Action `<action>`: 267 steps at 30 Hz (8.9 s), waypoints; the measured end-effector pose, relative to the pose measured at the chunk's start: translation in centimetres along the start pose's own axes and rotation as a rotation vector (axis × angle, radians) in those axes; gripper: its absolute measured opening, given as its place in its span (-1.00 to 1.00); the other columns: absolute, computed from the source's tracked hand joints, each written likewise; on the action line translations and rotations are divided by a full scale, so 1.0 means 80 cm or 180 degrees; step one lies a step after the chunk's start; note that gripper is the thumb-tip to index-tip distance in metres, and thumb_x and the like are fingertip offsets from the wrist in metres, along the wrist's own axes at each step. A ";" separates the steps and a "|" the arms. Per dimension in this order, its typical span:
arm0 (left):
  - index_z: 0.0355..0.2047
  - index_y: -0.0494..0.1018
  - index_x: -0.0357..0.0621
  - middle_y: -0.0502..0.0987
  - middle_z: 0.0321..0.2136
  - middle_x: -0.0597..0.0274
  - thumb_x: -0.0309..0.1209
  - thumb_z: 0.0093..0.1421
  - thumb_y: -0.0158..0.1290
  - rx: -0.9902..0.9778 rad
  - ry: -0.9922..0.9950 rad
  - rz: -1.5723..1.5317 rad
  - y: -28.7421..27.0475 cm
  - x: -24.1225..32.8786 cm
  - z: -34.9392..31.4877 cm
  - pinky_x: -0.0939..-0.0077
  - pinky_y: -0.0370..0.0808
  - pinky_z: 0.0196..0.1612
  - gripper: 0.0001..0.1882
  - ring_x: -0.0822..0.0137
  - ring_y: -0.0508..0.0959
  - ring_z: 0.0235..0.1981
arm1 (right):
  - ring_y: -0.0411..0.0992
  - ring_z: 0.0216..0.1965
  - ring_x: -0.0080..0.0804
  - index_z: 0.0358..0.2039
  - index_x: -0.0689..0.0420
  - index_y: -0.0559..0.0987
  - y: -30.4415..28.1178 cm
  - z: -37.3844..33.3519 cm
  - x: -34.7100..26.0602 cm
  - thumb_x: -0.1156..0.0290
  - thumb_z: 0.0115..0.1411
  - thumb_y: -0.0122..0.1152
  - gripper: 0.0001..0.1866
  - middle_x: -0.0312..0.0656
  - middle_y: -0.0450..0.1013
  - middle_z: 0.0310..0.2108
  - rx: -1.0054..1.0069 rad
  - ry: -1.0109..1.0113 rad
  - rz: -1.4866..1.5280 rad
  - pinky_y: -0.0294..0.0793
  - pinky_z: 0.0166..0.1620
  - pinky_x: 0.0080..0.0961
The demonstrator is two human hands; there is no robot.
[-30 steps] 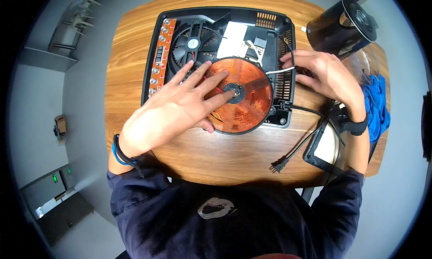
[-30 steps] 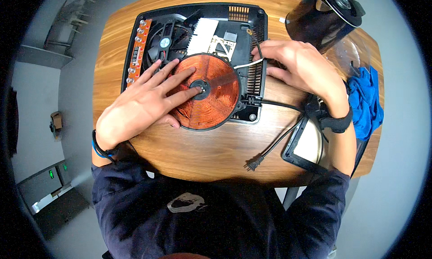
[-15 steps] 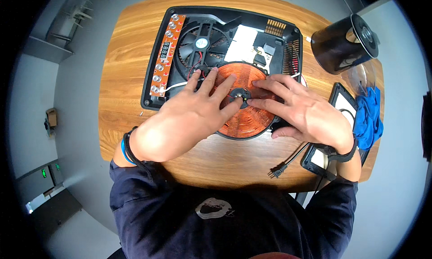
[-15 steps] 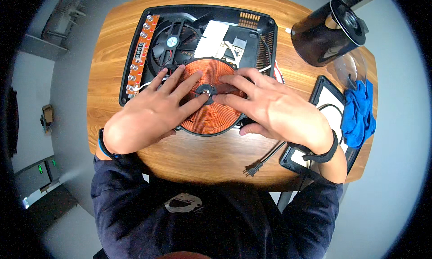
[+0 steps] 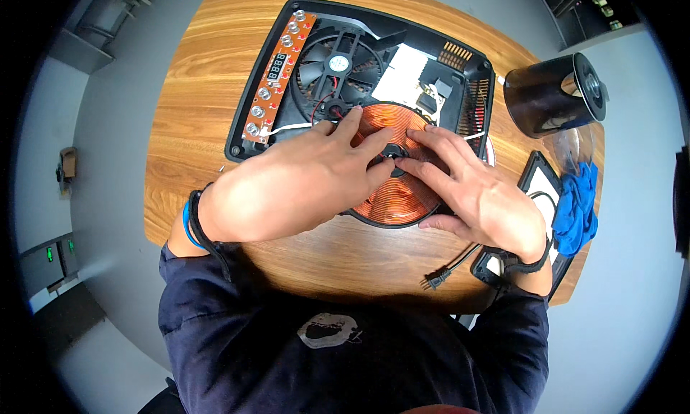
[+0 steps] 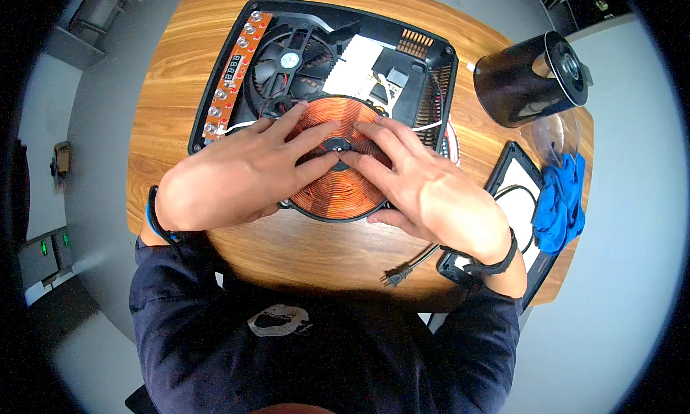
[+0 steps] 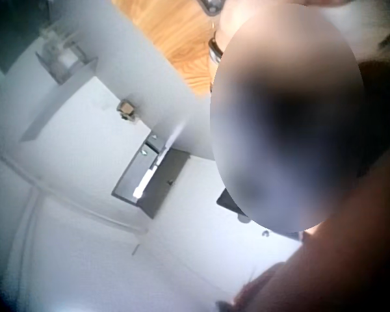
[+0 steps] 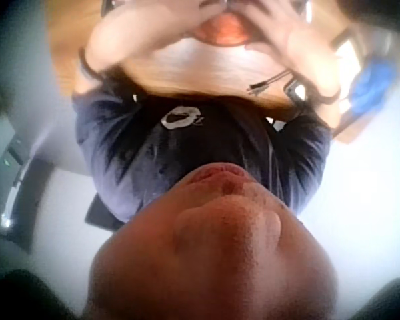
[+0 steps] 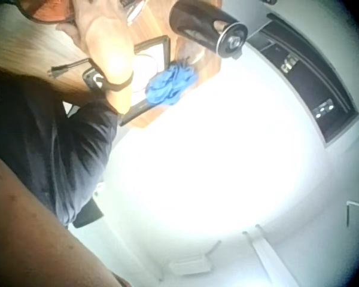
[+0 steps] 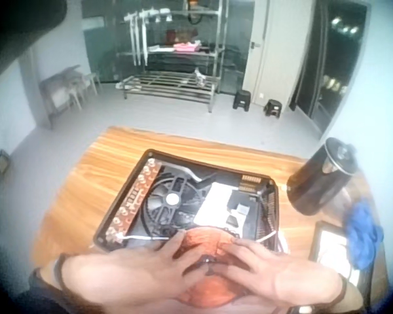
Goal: The person reassembles an induction cooktop by hand and with a screwdriver. They secure internal components, place the copper coil, and attach the top cover, then flip the unit to show the finished exterior.
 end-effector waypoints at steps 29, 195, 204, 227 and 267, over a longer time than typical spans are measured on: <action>0.03 0.59 -0.24 0.59 0.00 -0.02 -0.59 0.41 0.10 0.0398 -0.0564 -0.0717 -0.040 -0.071 -0.008 -0.01 0.61 0.06 -0.78 -0.24 0.65 0.02 | 0.34 0.45 0.17 0.24 0.12 0.57 -0.008 -0.021 0.036 0.42 0.07 0.68 -0.29 0.03 0.36 0.39 0.0396 0.0312 0.0292 0.51 0.41 -0.02; 0.57 0.34 -0.05 0.40 0.54 -0.03 -0.29 0.47 0.24 0.0629 -0.0326 -0.0722 -0.009 -0.088 -0.024 0.04 0.44 0.50 -0.29 -0.12 0.42 0.51 | 0.48 -0.06 -0.70 0.19 0.22 0.55 -0.013 0.047 0.189 0.26 0.72 0.10 -0.71 -0.35 0.59 -0.09 0.0888 0.1014 0.2179 0.56 0.03 -0.59; 0.47 0.47 -0.05 0.42 0.52 -0.03 -0.26 0.49 0.22 0.0269 -0.0519 -0.0628 0.001 -0.085 -0.030 -0.01 0.45 0.49 -0.42 -0.16 0.46 0.47 | 0.54 -0.02 -0.64 0.34 0.23 0.52 -0.009 0.044 0.181 0.28 0.70 0.14 -0.63 -0.26 0.62 -0.04 0.0948 0.1140 0.1897 0.59 0.10 -0.56; 0.65 0.19 -0.11 0.68 0.20 -0.21 -0.14 0.55 0.20 0.0598 -0.0863 -0.0907 -0.017 -0.103 0.063 0.07 0.58 0.32 -0.21 -0.13 0.66 0.24 | 0.46 0.33 0.12 0.10 0.10 0.62 -0.015 0.021 0.128 0.38 0.36 0.55 -0.63 0.07 0.45 0.23 0.0878 0.0346 0.0699 0.50 0.37 -0.16; 0.50 0.41 -0.21 0.67 -0.24 0.24 -0.26 0.40 0.44 0.1233 -0.0776 -0.2259 0.002 -0.123 0.069 0.55 0.64 -0.17 -0.24 0.51 0.59 -0.30 | 0.70 -0.13 0.01 -0.05 0.19 0.71 -0.030 0.030 0.073 0.27 0.39 0.46 -0.72 -0.02 0.67 -0.17 0.1104 0.0165 0.0036 0.70 -0.10 -0.15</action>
Point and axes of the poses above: each hand's wrist, its own z-axis towards the middle knuckle, its own y-axis out of the palm, x = y × z, the point moved 5 cm from there along z, towards the middle knuckle
